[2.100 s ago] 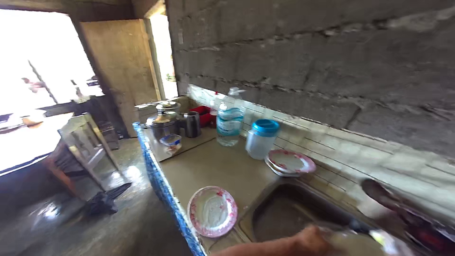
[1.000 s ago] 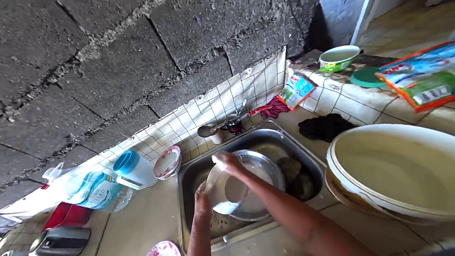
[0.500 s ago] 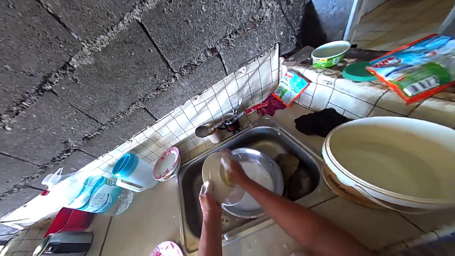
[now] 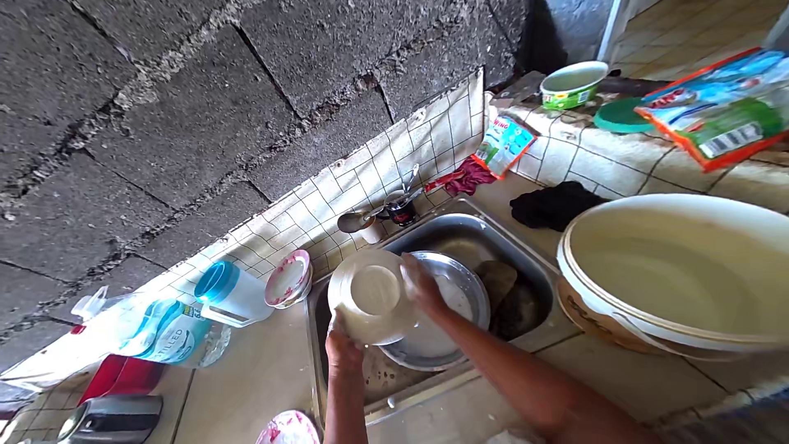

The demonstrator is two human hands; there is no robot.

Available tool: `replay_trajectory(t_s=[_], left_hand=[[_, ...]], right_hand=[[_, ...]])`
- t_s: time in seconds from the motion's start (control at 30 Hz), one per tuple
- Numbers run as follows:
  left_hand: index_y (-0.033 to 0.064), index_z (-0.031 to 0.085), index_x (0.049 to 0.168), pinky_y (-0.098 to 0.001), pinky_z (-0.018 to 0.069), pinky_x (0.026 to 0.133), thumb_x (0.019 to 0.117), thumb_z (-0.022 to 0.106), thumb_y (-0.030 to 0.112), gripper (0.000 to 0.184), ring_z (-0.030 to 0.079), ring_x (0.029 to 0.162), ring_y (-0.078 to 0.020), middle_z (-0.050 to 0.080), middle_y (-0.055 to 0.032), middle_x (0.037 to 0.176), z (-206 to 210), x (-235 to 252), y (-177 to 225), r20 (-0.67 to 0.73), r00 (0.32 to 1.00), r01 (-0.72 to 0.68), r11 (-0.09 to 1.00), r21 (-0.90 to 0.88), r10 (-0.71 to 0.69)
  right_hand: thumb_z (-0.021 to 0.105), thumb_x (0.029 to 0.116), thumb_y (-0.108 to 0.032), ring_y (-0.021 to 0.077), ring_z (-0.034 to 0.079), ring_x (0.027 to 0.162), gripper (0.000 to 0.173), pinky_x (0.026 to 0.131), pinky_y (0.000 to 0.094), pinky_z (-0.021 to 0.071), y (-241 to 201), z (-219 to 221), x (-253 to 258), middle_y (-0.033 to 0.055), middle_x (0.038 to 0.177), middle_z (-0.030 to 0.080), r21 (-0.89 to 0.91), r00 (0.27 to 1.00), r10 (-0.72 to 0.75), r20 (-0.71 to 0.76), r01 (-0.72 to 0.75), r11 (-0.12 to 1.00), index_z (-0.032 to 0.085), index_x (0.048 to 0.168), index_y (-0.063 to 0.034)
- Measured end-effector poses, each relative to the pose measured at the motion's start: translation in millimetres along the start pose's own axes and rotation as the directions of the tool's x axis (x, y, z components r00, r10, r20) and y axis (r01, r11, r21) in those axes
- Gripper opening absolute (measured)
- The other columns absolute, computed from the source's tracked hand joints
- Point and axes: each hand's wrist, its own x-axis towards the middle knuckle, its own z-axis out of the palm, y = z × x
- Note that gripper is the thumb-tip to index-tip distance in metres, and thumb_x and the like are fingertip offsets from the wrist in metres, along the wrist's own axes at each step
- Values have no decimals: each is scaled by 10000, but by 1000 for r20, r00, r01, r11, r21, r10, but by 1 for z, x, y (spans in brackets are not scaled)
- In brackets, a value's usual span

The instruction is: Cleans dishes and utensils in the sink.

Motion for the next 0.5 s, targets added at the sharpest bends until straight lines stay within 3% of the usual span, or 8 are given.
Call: replay_trajectory(t_s=[0.07, 0.1, 0.13, 0.2, 0.27, 0.33, 0.4, 0.5], left_hand=[[59, 564, 1240, -320, 603, 661, 1131, 307, 313, 378, 713, 803, -144, 709, -81, 949, -9, 5, -4, 55, 997, 47, 999, -24, -45], [59, 572, 1248, -333, 609, 684, 1129, 315, 324, 388, 718, 823, -154, 716, -88, 966, -12, 9, -8, 59, 996, 70, 998, -3, -69], [55, 570, 1281, -355, 607, 728, 1127, 331, 330, 396, 714, 865, -171, 713, -105, 1012, -15, 13, -14, 45, 995, 81, 995, 53, -84], [40, 489, 1447, -436, 559, 873, 1131, 339, 350, 468, 659, 1030, -249, 653, -186, 1215, -15, 17, -22, 20, 995, 87, 965, 248, -95], [34, 389, 1523, -470, 523, 919, 1133, 276, 403, 549, 609, 1112, -294, 581, -227, 1326, -6, 10, -19, 78, 985, 114, 919, 377, -154], [20, 434, 1459, -455, 537, 871, 1127, 193, 458, 600, 628, 1049, -271, 610, -195, 1241, 7, -1, -3, 173, 960, 152, 926, 344, -222], [73, 575, 1169, -339, 572, 682, 1111, 203, 502, 571, 670, 760, -150, 676, -66, 875, 12, -2, 6, 201, 952, 188, 960, 208, -230], [55, 546, 1073, -311, 527, 589, 1107, 387, 294, 289, 592, 636, -141, 586, -54, 764, -6, 11, -8, 53, 950, 304, 951, 60, -307]], right_hand=[[521, 1080, -229, 260, 571, 1301, 421, 1116, 398, 429, -22, -28, 26, 214, 1382, 609, 200, 948, 235, 213, -278, 940, 560, 1390, 53], [579, 1053, -205, 201, 615, 1140, 348, 1004, 364, 486, -30, -37, 32, 177, 1245, 655, 275, 915, 276, 295, -358, 892, 615, 1291, 45], [611, 1026, -152, 154, 619, 985, 269, 893, 326, 517, -40, -43, 35, 137, 1110, 659, 318, 887, 287, 361, -406, 857, 634, 1209, 44], [620, 985, -53, 122, 595, 832, 167, 777, 297, 524, -60, -44, 34, 95, 960, 626, 327, 871, 268, 412, -415, 849, 630, 1120, 46], [628, 970, -46, 184, 631, 892, 203, 833, 360, 543, -78, -36, 20, 151, 1011, 656, 191, 880, 176, 440, -283, 940, 644, 1141, 62], [600, 992, -71, 336, 651, 1047, 276, 962, 483, 514, -97, -19, -4, 263, 1117, 666, -91, 822, 72, 565, -25, 996, 628, 1206, 102], [486, 1046, -82, 453, 636, 1144, 307, 1005, 579, 477, -107, 2, -35, 321, 1164, 651, -343, 669, 79, 739, 272, 899, 584, 1255, 120], [463, 1072, -101, 476, 628, 1155, 317, 1005, 598, 469, -89, 18, -47, 326, 1181, 646, -335, 483, 99, 870, 430, 839, 577, 1266, 122]])
